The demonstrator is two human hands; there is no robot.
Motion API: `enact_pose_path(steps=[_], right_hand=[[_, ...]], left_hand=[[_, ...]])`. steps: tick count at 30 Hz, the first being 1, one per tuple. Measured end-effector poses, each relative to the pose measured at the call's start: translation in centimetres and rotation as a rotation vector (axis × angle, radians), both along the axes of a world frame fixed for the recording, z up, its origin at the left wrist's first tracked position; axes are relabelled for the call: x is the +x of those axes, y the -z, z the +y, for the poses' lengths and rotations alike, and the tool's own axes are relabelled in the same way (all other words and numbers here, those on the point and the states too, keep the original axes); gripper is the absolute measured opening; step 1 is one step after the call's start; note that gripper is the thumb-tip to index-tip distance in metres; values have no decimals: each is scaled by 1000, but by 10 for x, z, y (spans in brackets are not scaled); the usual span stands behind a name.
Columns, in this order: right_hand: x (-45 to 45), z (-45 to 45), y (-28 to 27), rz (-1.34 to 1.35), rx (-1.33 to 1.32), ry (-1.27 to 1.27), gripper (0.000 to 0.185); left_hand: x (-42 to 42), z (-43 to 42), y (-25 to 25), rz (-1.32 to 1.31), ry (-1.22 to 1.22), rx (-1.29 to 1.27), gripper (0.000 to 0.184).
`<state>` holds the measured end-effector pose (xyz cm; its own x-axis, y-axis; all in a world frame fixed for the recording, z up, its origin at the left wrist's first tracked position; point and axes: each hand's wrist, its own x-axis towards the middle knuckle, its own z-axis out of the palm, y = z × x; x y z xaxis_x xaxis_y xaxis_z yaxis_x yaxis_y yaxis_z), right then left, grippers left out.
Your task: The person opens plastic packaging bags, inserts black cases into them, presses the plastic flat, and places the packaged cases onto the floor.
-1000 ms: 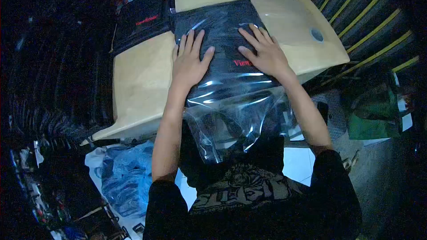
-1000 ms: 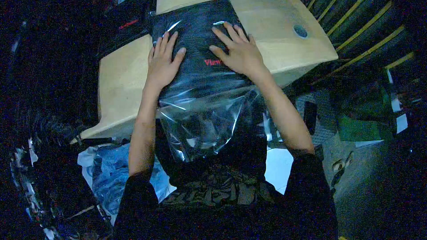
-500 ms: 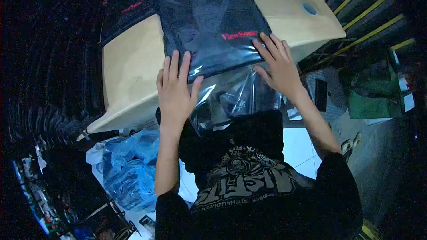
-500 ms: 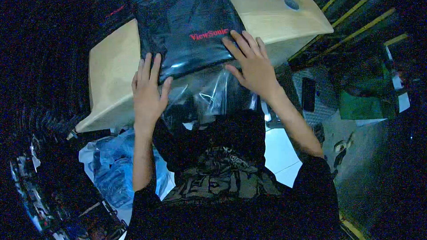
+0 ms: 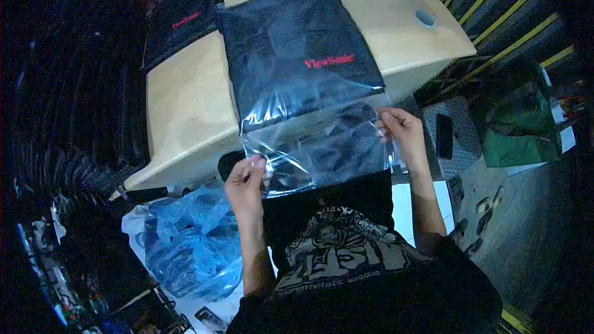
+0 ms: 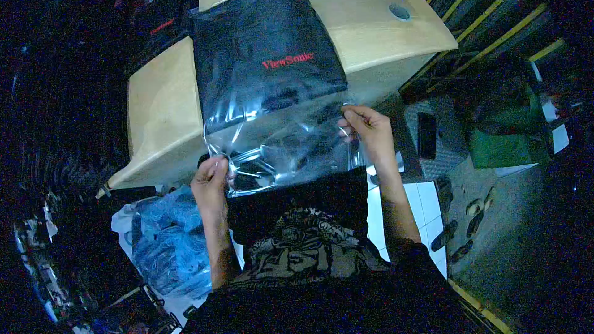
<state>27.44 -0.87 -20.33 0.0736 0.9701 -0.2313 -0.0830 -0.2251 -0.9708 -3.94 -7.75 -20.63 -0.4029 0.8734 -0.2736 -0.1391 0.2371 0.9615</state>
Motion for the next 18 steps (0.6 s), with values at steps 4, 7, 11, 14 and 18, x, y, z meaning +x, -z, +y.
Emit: enact_pose_path(steps=[4, 7, 11, 14, 18], right_hand=[[24, 3, -7, 62, 6, -314, 29], [18, 28, -9, 81, -68, -277, 26], [2, 27, -24, 1, -41, -250, 21], [18, -1, -7, 38, -87, -267, 22], [24, -7, -13, 168, -150, -350, 20]], left_hand=[[-34, 1, -4, 15, 198, -56, 34], [-34, 30, -24, -279, 211, -21, 32], [-34, 46, -24, -40, 223, -140, 22], [-36, 16, -6, -215, 316, -52, 21], [-38, 13, -29, -425, 549, -137, 41]])
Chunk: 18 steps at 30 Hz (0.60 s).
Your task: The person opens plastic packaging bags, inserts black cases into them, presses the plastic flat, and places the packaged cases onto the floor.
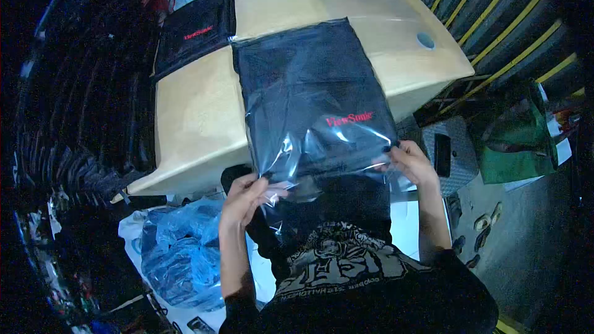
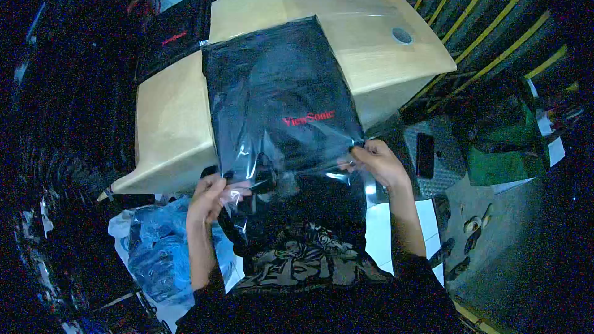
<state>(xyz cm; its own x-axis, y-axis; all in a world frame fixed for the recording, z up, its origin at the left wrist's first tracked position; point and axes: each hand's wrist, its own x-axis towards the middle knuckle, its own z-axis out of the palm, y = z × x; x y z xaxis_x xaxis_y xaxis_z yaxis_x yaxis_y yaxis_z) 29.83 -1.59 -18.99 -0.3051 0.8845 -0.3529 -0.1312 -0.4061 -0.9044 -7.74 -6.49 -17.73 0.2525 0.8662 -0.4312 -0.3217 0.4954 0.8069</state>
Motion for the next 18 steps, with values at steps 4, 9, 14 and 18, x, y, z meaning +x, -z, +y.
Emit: enact_pose_path(steps=[4, 9, 14, 18], right_hand=[[-5, 1, -10, -187, 50, -28, 12], [1, -16, -32, -181, 136, -90, 7], [-52, -13, -94, 130, 325, -487, 23], [-158, -17, -127, 327, 7, -1048, 30]], left_hand=[[4, 6, 0, 244, 4, 60, 22], [10, -38, -47, 320, -137, 156, 16], [3, -167, -123, 655, -736, 320, 33], [15, -290, -127, 886, -1417, 23, 21]])
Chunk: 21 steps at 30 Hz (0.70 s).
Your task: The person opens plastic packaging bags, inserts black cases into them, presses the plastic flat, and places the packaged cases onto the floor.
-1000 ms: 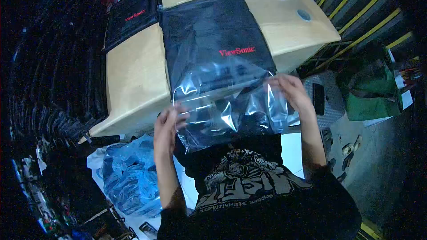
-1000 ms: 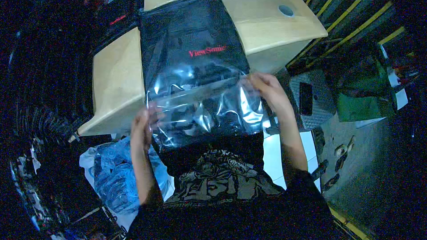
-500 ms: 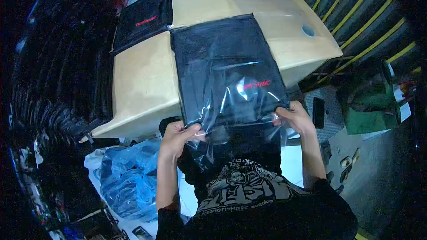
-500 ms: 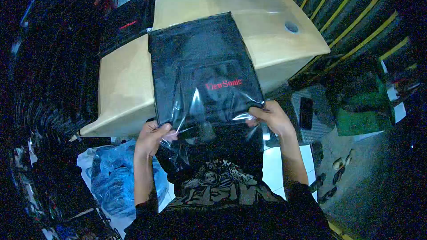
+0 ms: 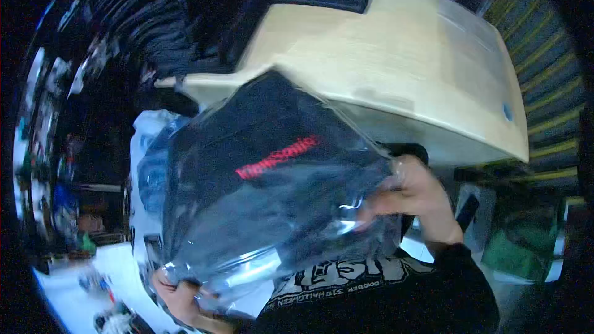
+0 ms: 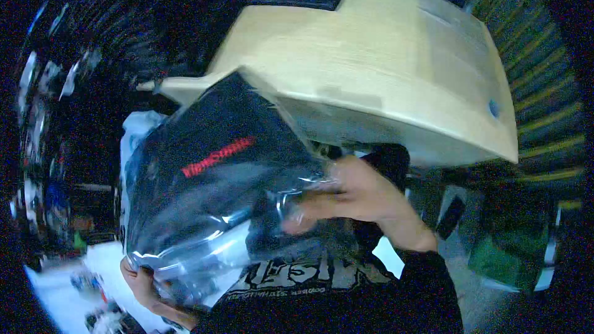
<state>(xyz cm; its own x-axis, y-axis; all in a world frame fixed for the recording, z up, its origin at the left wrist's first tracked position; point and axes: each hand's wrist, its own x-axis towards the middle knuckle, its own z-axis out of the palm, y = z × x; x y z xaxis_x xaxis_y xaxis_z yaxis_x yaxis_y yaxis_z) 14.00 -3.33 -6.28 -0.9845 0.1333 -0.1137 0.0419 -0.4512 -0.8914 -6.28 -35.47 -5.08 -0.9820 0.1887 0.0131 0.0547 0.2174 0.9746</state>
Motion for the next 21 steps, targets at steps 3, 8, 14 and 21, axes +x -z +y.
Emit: enact_pose_path(steps=[3, 8, 14, 21], right_hand=[[-70, -27, 10, -288, -284, -275, 41], [-123, -52, 108, -557, -263, -529, 39], [-152, -58, 193, -703, -117, -630, 34], [-173, -101, 207, -670, -194, -569, 33]], left_hand=[[6, -62, 17, -239, -48, -4, 18], [29, -130, 139, -470, -414, 321, 22], [16, -194, 332, -756, -515, 686, 17], [26, -229, 215, -740, -426, 537, 10]])
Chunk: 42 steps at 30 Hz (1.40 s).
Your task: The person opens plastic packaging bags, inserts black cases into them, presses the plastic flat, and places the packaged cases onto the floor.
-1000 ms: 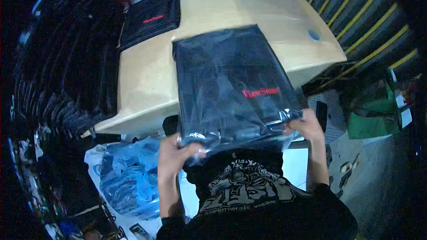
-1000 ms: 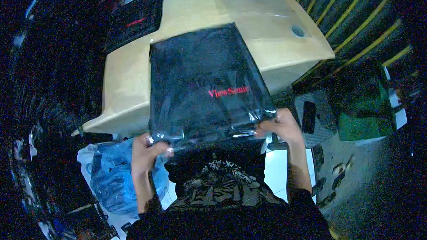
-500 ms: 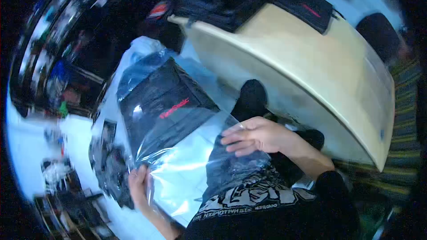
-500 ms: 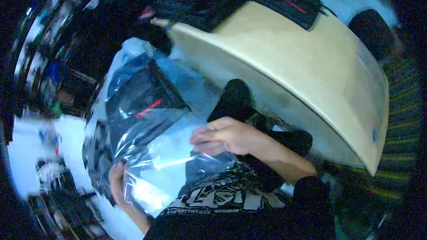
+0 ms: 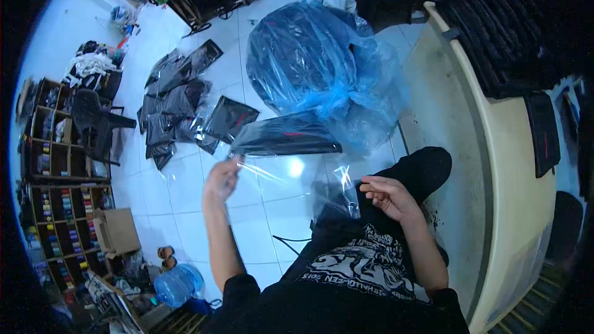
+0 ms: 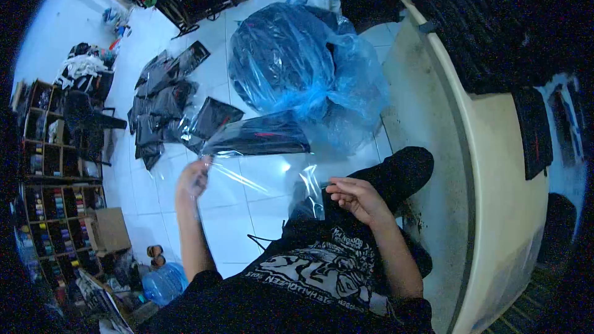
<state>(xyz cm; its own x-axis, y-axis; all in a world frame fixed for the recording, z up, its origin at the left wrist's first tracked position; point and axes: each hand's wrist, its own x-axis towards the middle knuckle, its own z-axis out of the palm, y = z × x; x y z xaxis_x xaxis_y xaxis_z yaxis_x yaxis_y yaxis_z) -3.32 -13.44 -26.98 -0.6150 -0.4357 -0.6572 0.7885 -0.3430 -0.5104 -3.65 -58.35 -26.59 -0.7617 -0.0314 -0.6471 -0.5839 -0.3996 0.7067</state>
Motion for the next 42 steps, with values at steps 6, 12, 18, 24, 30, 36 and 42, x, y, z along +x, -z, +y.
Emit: enact_pose_path(steps=[6, 12, 18, 24, 30, 36, 42], right_hand=[[-10, -7, 15, -17, -5, 55, 32], [4, 20, 34, -57, 4, 201, 30], [19, 30, 37, -75, 21, 348, 30], [14, 25, 40, -60, 17, 378, 29], [12, 30, 39, -38, -17, 347, 30], [18, 26, 35, -32, 4, 401, 30], [29, 39, 42, -2, -98, 403, 30]], left_hand=[[31, 5, 0, -147, -85, -161, 9], [48, 20, 124, -315, -202, -77, 10], [37, 1, 256, -333, -208, 111, 6], [-56, -102, 205, -297, 58, -567, 20], [-152, -299, -29, -75, -436, -881, 46], [-139, -366, -141, 215, -508, -669, 52], [-121, -328, -33, 309, -366, -627, 27]])
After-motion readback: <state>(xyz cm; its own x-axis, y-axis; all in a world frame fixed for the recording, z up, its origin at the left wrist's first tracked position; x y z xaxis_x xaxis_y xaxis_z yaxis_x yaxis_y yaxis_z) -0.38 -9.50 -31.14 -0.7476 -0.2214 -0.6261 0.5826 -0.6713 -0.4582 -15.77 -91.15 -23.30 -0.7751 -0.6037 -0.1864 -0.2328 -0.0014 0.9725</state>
